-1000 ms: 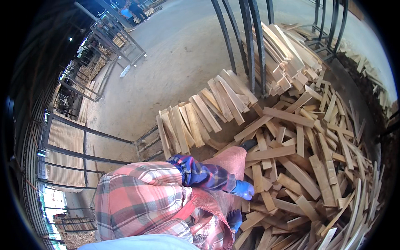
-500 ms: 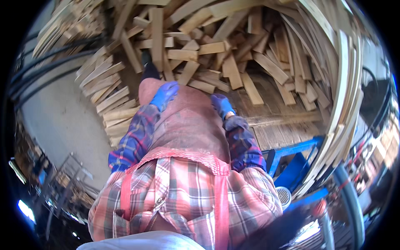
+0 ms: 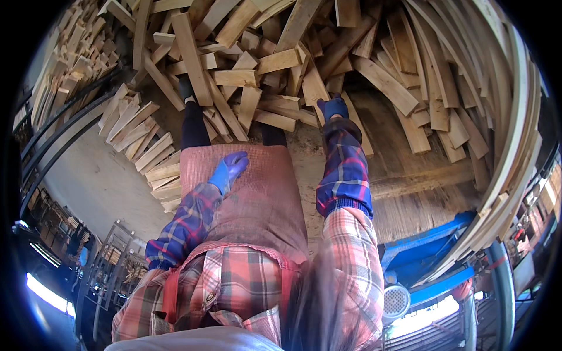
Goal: The person walks through a workshop and picks up a wooden plank, placing it into a machine. They then walk to a large pile of cut wood pieces and repeatedly pick up individual planks, inspect them, and stack them neatly on a metal rack.
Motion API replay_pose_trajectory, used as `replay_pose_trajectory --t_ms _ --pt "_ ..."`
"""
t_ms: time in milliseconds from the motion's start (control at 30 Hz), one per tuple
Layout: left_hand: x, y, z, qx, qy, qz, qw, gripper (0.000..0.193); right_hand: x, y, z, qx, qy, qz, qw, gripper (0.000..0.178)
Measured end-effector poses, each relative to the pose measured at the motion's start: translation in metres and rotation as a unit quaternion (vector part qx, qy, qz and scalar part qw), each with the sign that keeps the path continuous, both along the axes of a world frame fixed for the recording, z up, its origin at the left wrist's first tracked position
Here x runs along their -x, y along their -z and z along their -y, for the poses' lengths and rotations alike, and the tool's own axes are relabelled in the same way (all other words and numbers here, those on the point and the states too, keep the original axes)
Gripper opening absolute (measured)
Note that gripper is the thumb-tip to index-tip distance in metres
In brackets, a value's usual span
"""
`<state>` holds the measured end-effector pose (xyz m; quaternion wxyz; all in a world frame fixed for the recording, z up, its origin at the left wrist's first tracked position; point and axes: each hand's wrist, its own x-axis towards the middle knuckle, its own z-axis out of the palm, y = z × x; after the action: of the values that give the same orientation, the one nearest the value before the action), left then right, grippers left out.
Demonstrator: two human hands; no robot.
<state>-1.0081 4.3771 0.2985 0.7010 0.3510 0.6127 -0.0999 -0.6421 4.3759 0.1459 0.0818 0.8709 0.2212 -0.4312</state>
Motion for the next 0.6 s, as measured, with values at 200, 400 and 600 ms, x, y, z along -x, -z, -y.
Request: replay_pose_trajectory --t_ms 200,400,600 --pt "0.008 0.016 0.025 -0.044 0.084 0.005 0.996 0.049 -0.022 0.013 0.002 0.000 -0.196 -0.068 0.978 0.053" --pt "-0.035 -0.026 -0.012 0.008 0.007 0.044 0.999 0.050 -0.059 -0.069 -0.029 -0.076 -0.225 -0.109 0.965 0.053" --pt "-0.098 -0.067 -0.029 0.152 -0.135 0.148 0.968 0.056 -0.045 -0.247 -0.019 -0.019 -0.116 -0.189 0.975 0.048"
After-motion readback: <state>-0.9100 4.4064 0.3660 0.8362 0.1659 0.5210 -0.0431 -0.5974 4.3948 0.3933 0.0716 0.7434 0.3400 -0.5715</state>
